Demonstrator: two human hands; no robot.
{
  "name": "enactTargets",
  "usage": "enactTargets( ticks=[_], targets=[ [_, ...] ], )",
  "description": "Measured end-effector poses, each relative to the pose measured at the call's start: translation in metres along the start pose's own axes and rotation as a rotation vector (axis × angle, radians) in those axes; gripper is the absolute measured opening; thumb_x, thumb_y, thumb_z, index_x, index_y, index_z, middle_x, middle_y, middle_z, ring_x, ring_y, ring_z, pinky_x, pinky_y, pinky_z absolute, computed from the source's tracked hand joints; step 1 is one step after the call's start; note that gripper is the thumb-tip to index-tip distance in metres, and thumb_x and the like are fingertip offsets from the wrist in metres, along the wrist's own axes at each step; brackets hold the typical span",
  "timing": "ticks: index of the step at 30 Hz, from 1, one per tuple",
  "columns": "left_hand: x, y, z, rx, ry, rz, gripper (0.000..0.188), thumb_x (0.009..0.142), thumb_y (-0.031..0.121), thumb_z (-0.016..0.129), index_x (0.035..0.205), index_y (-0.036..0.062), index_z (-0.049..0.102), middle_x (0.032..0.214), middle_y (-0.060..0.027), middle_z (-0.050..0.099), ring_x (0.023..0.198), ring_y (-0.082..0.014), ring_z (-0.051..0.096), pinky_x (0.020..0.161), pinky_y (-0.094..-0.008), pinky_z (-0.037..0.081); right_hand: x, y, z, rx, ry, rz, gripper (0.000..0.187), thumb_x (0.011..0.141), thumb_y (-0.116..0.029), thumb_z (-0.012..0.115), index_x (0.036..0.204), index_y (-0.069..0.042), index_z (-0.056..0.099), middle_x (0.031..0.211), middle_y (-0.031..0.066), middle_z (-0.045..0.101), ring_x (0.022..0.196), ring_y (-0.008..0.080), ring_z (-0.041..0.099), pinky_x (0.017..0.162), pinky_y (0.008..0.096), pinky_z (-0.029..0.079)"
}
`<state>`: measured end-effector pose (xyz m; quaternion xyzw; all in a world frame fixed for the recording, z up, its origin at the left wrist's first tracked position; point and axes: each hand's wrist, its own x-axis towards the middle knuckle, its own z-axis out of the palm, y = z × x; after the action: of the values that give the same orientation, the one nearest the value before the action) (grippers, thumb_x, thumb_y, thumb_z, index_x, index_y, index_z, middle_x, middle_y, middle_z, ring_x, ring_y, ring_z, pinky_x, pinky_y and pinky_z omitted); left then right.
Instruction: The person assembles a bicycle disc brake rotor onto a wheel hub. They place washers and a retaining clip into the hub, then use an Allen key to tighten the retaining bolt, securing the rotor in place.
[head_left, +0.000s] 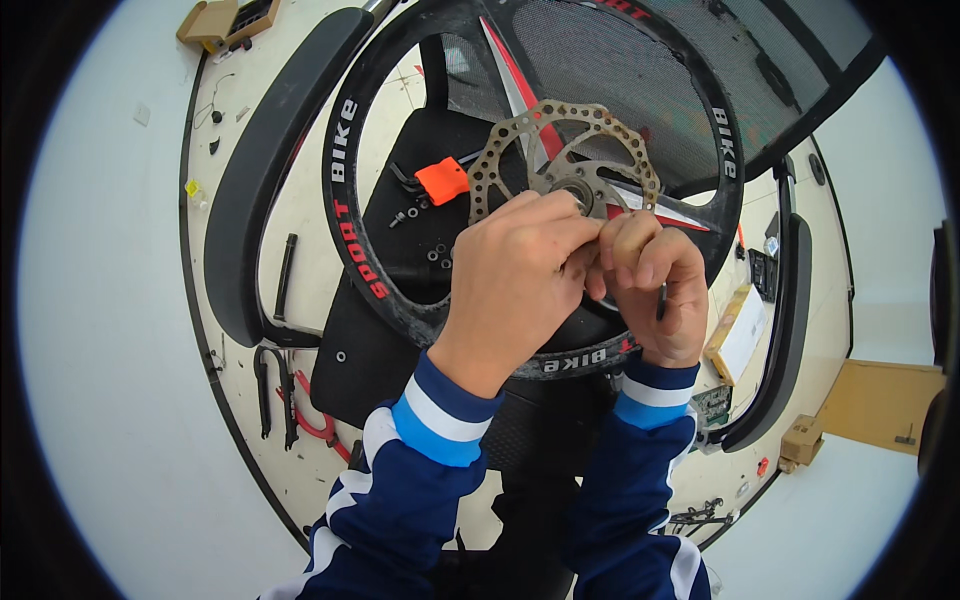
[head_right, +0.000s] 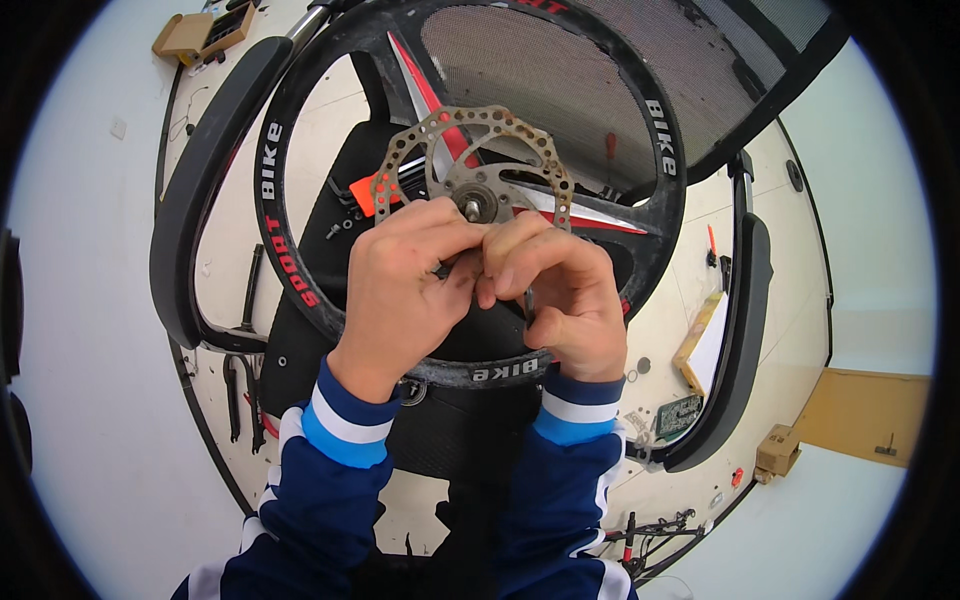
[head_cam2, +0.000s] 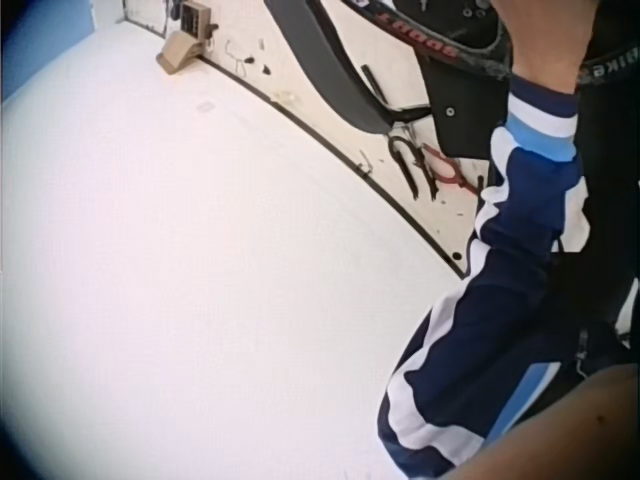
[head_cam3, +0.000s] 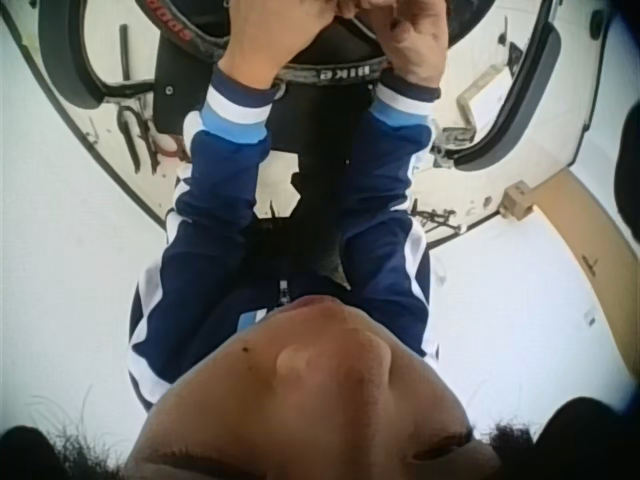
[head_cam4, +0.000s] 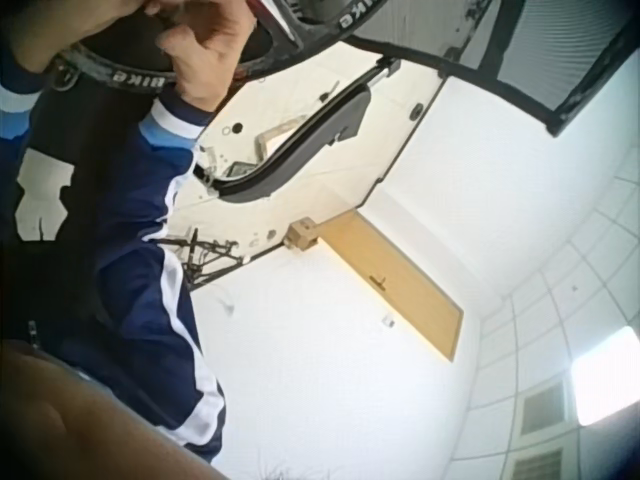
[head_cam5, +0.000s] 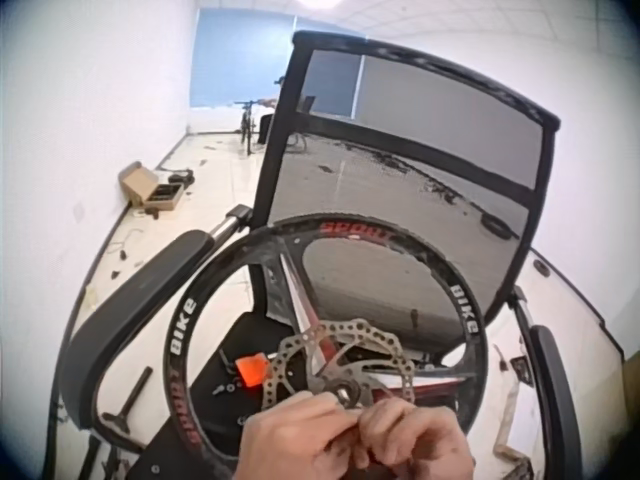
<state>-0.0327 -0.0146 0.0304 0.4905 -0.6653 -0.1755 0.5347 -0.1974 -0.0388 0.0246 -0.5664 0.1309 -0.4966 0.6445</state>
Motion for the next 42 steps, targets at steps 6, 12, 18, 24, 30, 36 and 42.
enactTargets(
  ticks=[6, 12, 18, 24, 30, 36, 42],
  targets=[
    [0.001, -0.001, -0.001, -0.026, -0.009, 0.004, 0.022, 0.067, -0.006, 0.069, 0.087, 0.001, 0.073, 0.071, -0.01, 0.059, 0.066, -0.0283, 0.059, 0.059, -0.0357, 0.046, 0.001, 0.0, 0.006, 0.008, 0.044, -0.011, 0.051, 0.071, -0.038, 0.092, 0.097, -0.003, 0.067, 0.092, 0.0085, 0.059, 0.084, 0.0227, 0.061, 0.078, 0.0363, 0.049],
    [0.002, -0.006, 0.0, -0.023, -0.001, 0.034, 0.021, 0.069, -0.005, 0.069, 0.088, 0.0014, 0.073, 0.07, -0.0107, 0.059, 0.065, -0.0284, 0.059, 0.058, -0.036, 0.046, -0.003, 0.004, 0.006, 0.047, 0.054, -0.041, 0.052, 0.075, -0.035, 0.091, 0.104, 0.0, 0.066, 0.101, 0.0116, 0.06, 0.09, 0.0251, 0.061, 0.079, 0.0363, 0.05],
    [-0.002, 0.003, -0.006, -0.037, 0.009, 0.027, 0.021, 0.071, -0.005, 0.074, 0.09, 0.0021, 0.075, 0.07, -0.0089, 0.061, 0.061, -0.0218, 0.059, 0.056, -0.0307, 0.045, -0.009, -0.005, 0.02, 0.017, 0.121, -0.066, 0.042, 0.098, -0.035, 0.065, 0.103, 0.007, 0.067, 0.102, 0.0162, 0.058, 0.087, 0.0212, 0.054, 0.074, 0.0304, 0.043],
    [-0.033, 0.017, -0.048, 0.012, -0.156, -0.088, 0.018, 0.071, -0.001, 0.08, 0.089, 0.002, 0.076, 0.062, -0.0077, 0.054, 0.052, -0.0189, 0.052, 0.05, -0.0303, 0.041, -0.045, -0.009, 0.067, 0.108, 0.243, -0.025, 0.041, 0.102, -0.033, 0.06, 0.097, 0.007, 0.067, 0.097, 0.0155, 0.057, 0.083, 0.0185, 0.051, 0.073, 0.029, 0.039],
    [-0.116, -0.005, -0.058, 0.224, -0.351, -0.442, 0.012, 0.073, 0.009, 0.084, 0.078, 0.0019, 0.077, 0.057, -0.0102, 0.055, 0.047, -0.0237, 0.051, 0.048, -0.0345, 0.04, -0.082, 0.009, 0.053, 0.288, 0.544, 0.107, 0.034, 0.106, -0.028, 0.055, 0.093, 0.003, 0.061, 0.095, 0.0103, 0.057, 0.089, 0.0179, 0.048, 0.074, 0.0301, 0.039],
    [-0.141, -0.011, -0.041, 0.403, -0.448, -0.57, 0.011, 0.075, 0.014, 0.082, 0.077, 0.0039, 0.078, 0.062, -0.0166, 0.065, 0.06, -0.034, 0.066, 0.056, -0.0402, 0.051, -0.082, 0.01, 0.05, 0.257, 0.628, 0.13, 0.035, 0.105, -0.031, 0.057, 0.093, 0.002, 0.062, 0.092, 0.0077, 0.057, 0.086, 0.017, 0.047, 0.074, 0.0307, 0.037],
    [-0.14, -0.005, -0.049, 0.455, -0.503, -0.584, 0.014, 0.075, 0.015, 0.083, 0.078, 0.0022, 0.078, 0.061, -0.0168, 0.065, 0.058, -0.0343, 0.066, 0.058, -0.0398, 0.052, -0.084, 0.007, 0.042, 0.21, 0.669, 0.126, 0.034, 0.104, -0.029, 0.06, 0.096, 0.003, 0.064, 0.094, 0.0092, 0.062, 0.088, 0.0171, 0.051, 0.075, 0.0306, 0.039]
  ],
)
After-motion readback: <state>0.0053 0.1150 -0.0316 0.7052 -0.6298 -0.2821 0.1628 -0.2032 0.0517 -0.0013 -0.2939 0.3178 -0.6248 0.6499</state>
